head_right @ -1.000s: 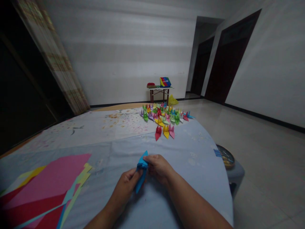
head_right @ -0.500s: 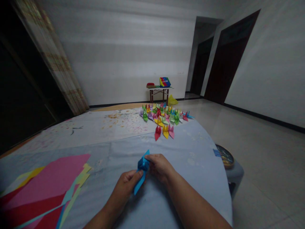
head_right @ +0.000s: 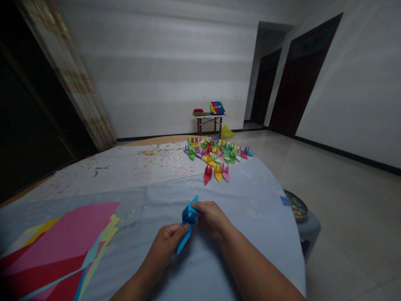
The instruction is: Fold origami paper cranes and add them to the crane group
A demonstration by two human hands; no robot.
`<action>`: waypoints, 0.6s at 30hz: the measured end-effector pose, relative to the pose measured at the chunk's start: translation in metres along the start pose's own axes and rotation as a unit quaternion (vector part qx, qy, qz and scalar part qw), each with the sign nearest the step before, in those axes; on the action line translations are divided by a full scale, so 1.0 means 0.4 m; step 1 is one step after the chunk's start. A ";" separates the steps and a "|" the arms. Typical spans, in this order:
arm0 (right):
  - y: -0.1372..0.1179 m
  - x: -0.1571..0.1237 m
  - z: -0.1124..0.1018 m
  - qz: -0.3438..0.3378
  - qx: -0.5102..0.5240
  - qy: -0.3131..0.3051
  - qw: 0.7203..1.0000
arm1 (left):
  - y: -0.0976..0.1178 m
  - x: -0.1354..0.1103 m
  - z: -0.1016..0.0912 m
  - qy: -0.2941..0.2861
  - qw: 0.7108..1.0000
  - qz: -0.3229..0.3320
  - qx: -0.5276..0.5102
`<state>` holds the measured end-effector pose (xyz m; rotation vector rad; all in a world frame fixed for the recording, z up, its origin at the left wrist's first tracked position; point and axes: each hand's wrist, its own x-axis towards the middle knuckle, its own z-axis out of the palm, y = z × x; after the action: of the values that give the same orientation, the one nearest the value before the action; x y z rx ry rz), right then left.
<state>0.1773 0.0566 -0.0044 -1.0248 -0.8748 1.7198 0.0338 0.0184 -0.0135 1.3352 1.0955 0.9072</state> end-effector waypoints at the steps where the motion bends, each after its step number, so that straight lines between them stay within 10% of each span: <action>1: 0.000 0.000 0.001 -0.002 0.000 0.001 1.000 | -0.001 0.001 0.000 0.000 1.000 -0.002 0.000; 18: 0.000 0.002 -0.006 0.000 0.000 0.000 1.000 | 0.002 0.000 0.000 0.009 1.000 -0.015 0.004</action>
<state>0.1795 0.0576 -0.0056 -1.0235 -0.8748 1.7201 0.0341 0.0186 -0.0126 1.3155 1.1317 0.8953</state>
